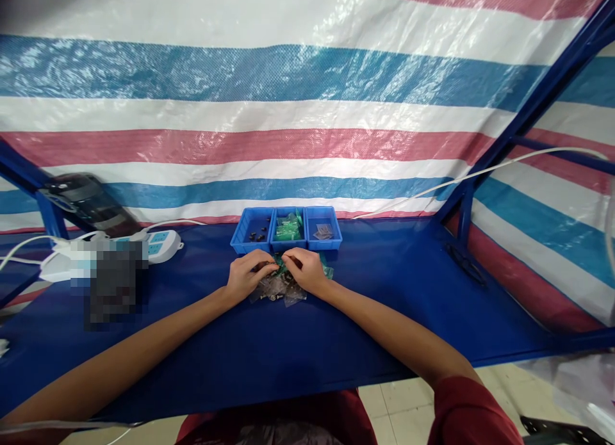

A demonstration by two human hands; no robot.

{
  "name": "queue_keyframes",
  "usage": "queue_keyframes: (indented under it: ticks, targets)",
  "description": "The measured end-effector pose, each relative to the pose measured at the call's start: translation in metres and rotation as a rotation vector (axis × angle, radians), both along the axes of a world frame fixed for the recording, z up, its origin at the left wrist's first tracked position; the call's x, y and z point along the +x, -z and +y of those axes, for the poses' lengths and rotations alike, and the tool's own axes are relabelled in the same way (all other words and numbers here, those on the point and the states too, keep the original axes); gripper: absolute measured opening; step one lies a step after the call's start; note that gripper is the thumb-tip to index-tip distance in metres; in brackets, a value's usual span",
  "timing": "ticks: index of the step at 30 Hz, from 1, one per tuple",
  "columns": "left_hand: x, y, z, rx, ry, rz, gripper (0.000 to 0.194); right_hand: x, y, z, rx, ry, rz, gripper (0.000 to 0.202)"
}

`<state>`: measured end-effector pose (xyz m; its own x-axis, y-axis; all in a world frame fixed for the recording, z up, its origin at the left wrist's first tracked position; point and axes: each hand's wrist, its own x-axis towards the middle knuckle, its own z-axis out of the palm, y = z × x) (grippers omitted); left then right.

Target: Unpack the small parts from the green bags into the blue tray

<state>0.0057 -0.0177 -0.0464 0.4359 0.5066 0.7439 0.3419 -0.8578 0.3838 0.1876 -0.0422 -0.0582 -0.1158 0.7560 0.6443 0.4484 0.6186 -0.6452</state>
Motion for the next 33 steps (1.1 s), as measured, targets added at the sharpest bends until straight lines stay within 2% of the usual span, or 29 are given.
queue_keyframes:
  ticks: [6, 15, 22, 26, 33]
  targets:
    - [-0.0016, -0.0004, 0.0006, 0.05, 0.037, -0.011, 0.012, -0.0017, 0.0019, 0.0011, 0.023, 0.009, 0.006, 0.025]
    - [-0.0027, 0.0058, 0.0048, 0.078, -0.014, -0.001, 0.022, 0.0016, -0.0008, 0.0, -0.009, 0.006, -0.026, 0.028]
    - [-0.0014, 0.0047, 0.0063, 0.082, 0.028, 0.011, 0.024, 0.0018, 0.0018, 0.0012, 0.017, 0.001, -0.014, 0.026]
    - [-0.0002, 0.0048, 0.0051, 0.077, -0.007, 0.001, 0.022, 0.0012, 0.0, 0.0, 0.019, 0.008, -0.011, 0.025]
    - [-0.0006, 0.0048, 0.005, -0.005, 0.015, -0.026, 0.012, 0.0013, 0.0007, -0.0006, 0.008, 0.012, -0.006, 0.023]
